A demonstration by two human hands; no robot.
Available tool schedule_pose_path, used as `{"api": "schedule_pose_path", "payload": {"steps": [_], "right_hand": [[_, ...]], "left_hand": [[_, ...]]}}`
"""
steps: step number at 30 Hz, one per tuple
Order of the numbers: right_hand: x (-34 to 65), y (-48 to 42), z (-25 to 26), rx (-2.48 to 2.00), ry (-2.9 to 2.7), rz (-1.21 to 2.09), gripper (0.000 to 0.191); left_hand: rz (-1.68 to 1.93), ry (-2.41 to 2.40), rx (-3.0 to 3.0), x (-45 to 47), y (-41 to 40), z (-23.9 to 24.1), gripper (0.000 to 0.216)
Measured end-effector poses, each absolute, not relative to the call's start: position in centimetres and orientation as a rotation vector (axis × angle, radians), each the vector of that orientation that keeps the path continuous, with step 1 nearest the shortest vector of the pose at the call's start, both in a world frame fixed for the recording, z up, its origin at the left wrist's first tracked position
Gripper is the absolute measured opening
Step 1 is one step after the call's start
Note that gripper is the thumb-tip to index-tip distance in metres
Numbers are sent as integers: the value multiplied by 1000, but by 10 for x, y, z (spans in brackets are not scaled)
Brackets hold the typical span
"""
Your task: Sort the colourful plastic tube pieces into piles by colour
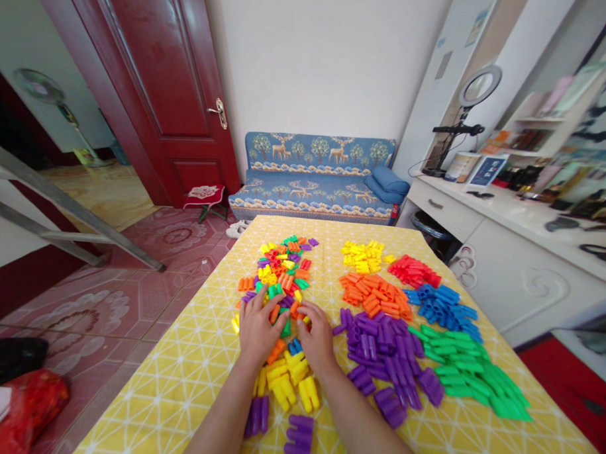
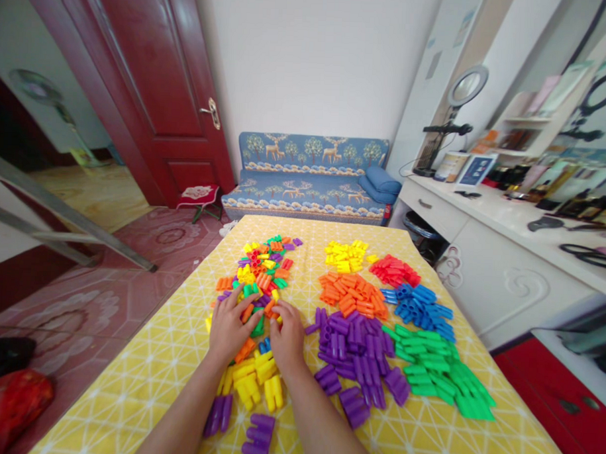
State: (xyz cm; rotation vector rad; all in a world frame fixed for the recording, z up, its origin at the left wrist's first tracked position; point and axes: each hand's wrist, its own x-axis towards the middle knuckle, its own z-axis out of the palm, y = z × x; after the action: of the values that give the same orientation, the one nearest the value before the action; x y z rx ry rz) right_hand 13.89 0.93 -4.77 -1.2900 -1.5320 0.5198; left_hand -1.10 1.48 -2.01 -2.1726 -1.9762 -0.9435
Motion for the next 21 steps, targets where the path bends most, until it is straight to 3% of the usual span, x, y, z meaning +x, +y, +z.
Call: {"api": "schedule_pose_path", "payload": {"steps": [21], "right_hand": [[139,10,-49,-1270,-1528,519,27]], "left_hand": [[-922,-1962,-2186,-11,15,-19,36]]}}
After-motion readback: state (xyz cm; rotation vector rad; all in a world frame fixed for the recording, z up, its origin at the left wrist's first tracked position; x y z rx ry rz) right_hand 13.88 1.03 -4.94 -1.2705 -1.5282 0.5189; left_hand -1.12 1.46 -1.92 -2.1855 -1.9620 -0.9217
